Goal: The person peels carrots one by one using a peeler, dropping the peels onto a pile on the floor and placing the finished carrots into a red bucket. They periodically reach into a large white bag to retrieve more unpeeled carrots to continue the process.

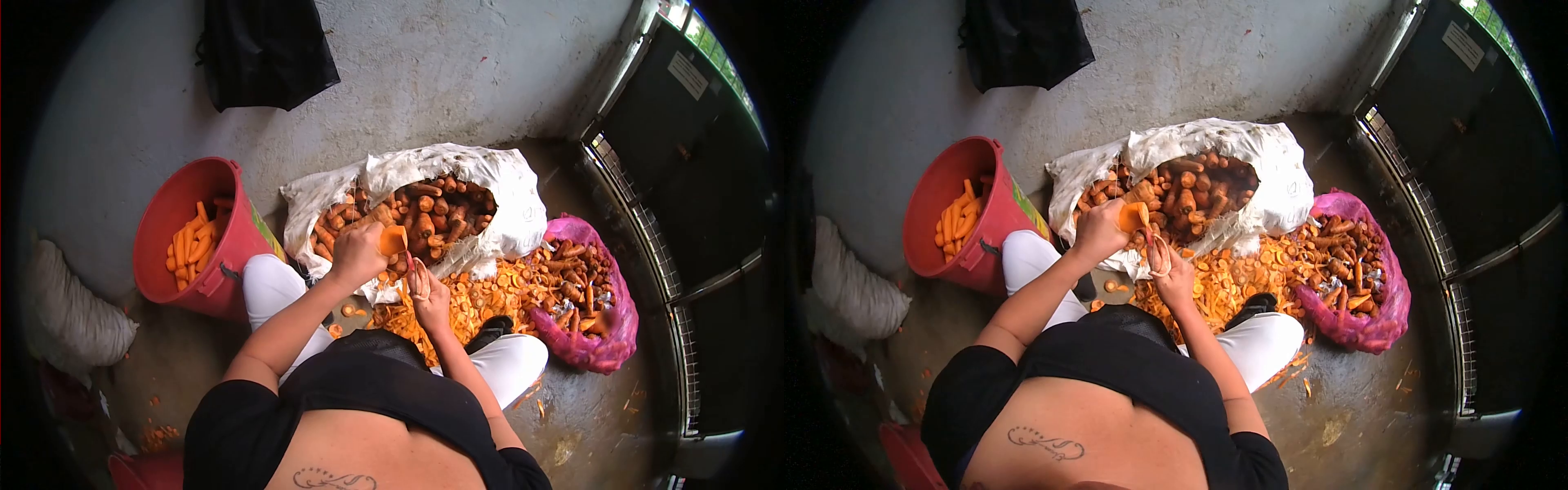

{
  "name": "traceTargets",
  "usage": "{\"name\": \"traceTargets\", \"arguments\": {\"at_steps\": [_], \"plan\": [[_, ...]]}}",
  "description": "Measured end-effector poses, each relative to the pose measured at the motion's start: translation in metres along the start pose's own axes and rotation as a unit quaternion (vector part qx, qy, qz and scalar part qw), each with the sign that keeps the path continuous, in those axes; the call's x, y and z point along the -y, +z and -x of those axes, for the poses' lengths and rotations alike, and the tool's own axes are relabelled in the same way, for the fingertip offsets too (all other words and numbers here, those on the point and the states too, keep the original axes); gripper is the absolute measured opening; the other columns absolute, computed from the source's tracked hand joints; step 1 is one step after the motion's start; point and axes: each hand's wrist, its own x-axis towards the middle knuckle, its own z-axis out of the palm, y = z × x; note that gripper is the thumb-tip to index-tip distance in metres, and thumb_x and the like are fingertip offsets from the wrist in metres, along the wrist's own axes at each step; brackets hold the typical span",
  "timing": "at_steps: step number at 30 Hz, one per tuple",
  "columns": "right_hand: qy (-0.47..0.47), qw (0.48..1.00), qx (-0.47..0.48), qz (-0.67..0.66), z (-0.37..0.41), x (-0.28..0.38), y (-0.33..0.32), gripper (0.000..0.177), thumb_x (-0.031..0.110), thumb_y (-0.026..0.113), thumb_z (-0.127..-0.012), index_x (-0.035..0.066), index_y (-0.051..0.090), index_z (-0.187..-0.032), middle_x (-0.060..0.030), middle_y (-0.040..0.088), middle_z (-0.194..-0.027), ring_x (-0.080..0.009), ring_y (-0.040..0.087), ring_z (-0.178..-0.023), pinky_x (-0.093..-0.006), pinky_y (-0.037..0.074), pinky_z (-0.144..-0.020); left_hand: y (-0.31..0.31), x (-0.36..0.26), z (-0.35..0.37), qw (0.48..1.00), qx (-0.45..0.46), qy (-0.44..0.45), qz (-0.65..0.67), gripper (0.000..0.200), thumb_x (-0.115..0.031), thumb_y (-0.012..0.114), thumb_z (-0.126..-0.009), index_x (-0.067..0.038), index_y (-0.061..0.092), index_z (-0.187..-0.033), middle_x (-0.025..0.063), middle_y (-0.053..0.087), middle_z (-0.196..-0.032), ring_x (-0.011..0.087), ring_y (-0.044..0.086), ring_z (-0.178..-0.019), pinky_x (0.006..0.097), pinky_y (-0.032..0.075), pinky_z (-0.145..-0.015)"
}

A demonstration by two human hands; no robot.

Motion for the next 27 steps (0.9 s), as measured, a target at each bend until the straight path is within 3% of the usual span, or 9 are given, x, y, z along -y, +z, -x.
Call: {"name": "traceTargets", "arguments": {"at_steps": [3, 6, 9, 12, 15, 18, 21, 24, 27], "plan": [[-0.022, 0.999, -0.011, -0.034, 0.0, -0.003, 0.005, 0.034, 0.021, 0.057, -0.094, -0.003, 0.059, -0.117, -0.0045, 0.062, -0.08, -0.0082, 0.055, -0.075, -0.025, 0.047, -0.07, -0.003, -0.001, -0.001, 0.996, -0.059, 0.049, -0.039, 0.023, -0.001, 0.062, -0.059, -0.003, 0.05, -0.078, 0.0141, 0.06, -0.079, 0.0375, 0.061, -0.072, 0.0462, 0.049, -0.063], [0.024, 1.0, 0.018, 0.001, -0.001, -0.001, 0.001, 0.034, 0.022, 0.056, -0.094, -0.003, 0.059, -0.117, -0.0055, 0.062, -0.079, -0.0086, 0.055, -0.074, -0.0255, 0.047, -0.07, -0.001, 0.002, 0.0, 0.997, -0.044, 0.044, -0.037, 0.023, 0.0, 0.063, -0.059, -0.004, 0.049, -0.077, 0.0133, 0.06, -0.079, 0.0366, 0.06, -0.07, 0.0457, 0.048, -0.061], [-0.038, 0.998, -0.006, 0.042, -0.001, -0.003, 0.002, 0.033, 0.023, 0.055, -0.095, -0.003, 0.06, -0.115, -0.005, 0.06, -0.076, -0.0089, 0.053, -0.071, -0.0257, 0.046, -0.068, -0.002, 0.002, 0.001, 0.995, -0.059, 0.061, -0.053, 0.023, -0.001, 0.063, -0.059, -0.004, 0.05, -0.077, 0.013, 0.059, -0.078, 0.036, 0.06, -0.069, 0.0452, 0.048, -0.06], [0.018, 1.0, 0.015, 0.014, -0.001, 0.004, 0.001, 0.031, 0.023, 0.055, -0.095, -0.003, 0.062, -0.111, -0.0042, 0.057, -0.073, -0.009, 0.051, -0.068, -0.0259, 0.045, -0.066, -0.007, 0.0, -0.001, 0.993, -0.067, 0.072, -0.072, 0.025, -0.003, 0.064, -0.06, -0.004, 0.052, -0.082, 0.0124, 0.058, -0.079, 0.0359, 0.059, -0.07, 0.0429, 0.047, -0.062], [0.01, 0.999, -0.006, -0.044, -0.002, 0.014, 0.002, 0.03, 0.024, 0.055, -0.095, -0.002, 0.062, -0.107, -0.0028, 0.056, -0.071, -0.0088, 0.05, -0.067, -0.0262, 0.044, -0.064, 0.001, 0.001, 0.0, 0.999, -0.036, 0.023, -0.01, 0.023, -0.004, 0.065, -0.061, -0.004, 0.052, -0.08, 0.0124, 0.059, -0.078, 0.0354, 0.059, -0.071, 0.0426, 0.047, -0.062], [-0.02, 1.0, -0.01, -0.019, 0.0, 0.0, 0.005, 0.03, 0.024, 0.056, -0.094, -0.002, 0.062, -0.108, -0.0027, 0.057, -0.071, -0.0086, 0.051, -0.068, -0.0264, 0.045, -0.065, -0.005, 0.002, -0.002, 0.994, -0.059, 0.085, -0.045, 0.023, -0.002, 0.062, -0.058, -0.004, 0.05, -0.077, 0.0129, 0.059, -0.078, 0.0363, 0.06, -0.07, 0.0435, 0.048, -0.061], [0.052, 0.998, 0.023, -0.026, -0.001, 0.005, 0.001, 0.03, 0.023, 0.057, -0.094, -0.002, 0.062, -0.108, -0.0032, 0.058, -0.074, -0.0084, 0.052, -0.071, -0.0262, 0.045, -0.067, -0.005, 0.001, -0.003, 0.996, -0.053, 0.067, -0.011, 0.023, -0.003, 0.063, -0.058, -0.004, 0.051, -0.078, 0.0131, 0.06, -0.079, 0.0371, 0.06, -0.071, 0.0438, 0.048, -0.061], [0.034, 0.999, 0.006, -0.023, 0.0, -0.003, 0.002, 0.031, 0.023, 0.057, -0.094, -0.002, 0.062, -0.11, -0.0033, 0.059, -0.074, -0.0082, 0.052, -0.07, -0.0258, 0.045, -0.066, -0.003, 0.004, -0.001, 0.999, -0.005, 0.035, 0.005, 0.024, -0.003, 0.063, -0.058, -0.004, 0.051, -0.079, 0.013, 0.06, -0.079, 0.0369, 0.06, -0.071, 0.0441, 0.048, -0.061], [0.007, 1.0, 0.011, 0.02, 0.0, -0.006, 0.002, 0.032, 0.024, 0.057, -0.094, -0.003, 0.062, -0.112, -0.0028, 0.058, -0.073, -0.0083, 0.051, -0.068, -0.0257, 0.045, -0.065, -0.006, 0.001, 0.001, 0.998, -0.04, 0.049, -0.02, 0.023, -0.004, 0.063, -0.059, -0.004, 0.051, -0.078, 0.0135, 0.061, -0.079, 0.0366, 0.061, -0.072, 0.0445, 0.049, -0.062]]}}
